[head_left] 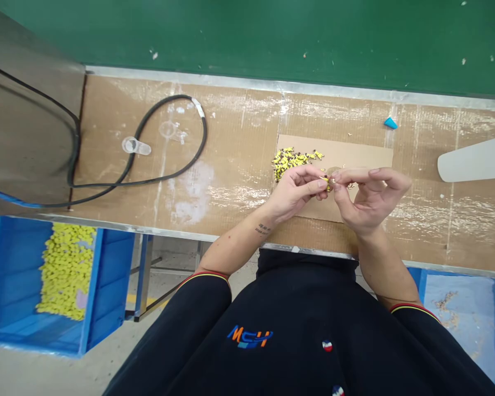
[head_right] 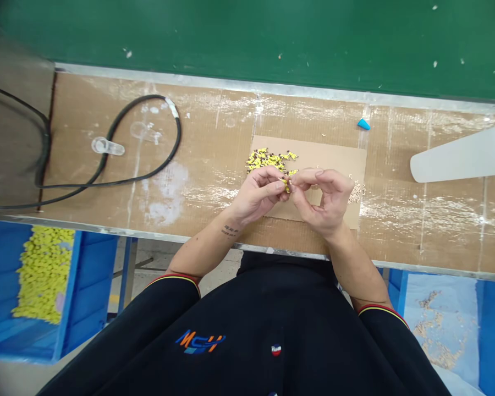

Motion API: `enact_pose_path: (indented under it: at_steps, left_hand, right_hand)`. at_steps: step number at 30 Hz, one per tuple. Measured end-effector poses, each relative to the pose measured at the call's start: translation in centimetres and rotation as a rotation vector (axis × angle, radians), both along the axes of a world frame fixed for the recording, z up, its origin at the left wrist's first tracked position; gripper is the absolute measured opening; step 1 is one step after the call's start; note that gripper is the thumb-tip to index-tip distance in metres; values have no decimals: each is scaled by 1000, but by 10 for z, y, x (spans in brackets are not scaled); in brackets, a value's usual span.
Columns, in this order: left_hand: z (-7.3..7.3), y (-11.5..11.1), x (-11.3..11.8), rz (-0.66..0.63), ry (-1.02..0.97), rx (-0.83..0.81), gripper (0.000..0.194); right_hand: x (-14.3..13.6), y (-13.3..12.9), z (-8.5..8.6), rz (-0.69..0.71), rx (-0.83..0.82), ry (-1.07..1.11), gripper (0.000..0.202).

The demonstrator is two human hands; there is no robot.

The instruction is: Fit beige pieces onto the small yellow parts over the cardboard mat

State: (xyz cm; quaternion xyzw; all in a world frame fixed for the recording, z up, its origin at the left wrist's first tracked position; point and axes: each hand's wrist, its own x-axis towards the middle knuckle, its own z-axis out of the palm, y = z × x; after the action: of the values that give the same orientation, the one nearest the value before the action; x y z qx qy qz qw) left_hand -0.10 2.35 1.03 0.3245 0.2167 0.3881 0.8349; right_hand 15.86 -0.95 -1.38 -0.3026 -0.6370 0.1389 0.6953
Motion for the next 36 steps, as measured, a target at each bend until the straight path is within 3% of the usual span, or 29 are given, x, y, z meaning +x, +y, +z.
enact_pose_path:
  at_steps: [10, 18, 25, 31, 36]
  left_hand:
    - [10, 1, -2, -74, 65, -122, 37]
    - [10, 1, -2, -76, 85, -122, 40]
    - [8, -1, -1, -67, 115, -97, 38]
    - [3, 0, -1, -58, 103, 4, 29]
    - [4, -2, -2, 14, 162, 227, 23]
  right_hand:
    - [9, 1, 12, 56, -26, -94, 64]
    - [12, -1, 13, 57, -36, -131, 60]
    - [16, 2, 12, 49, -35, -207, 45]
    - [18, 2, 11, 56, -28, -216, 45]
    - [18, 2, 15, 51, -35, -235, 37]
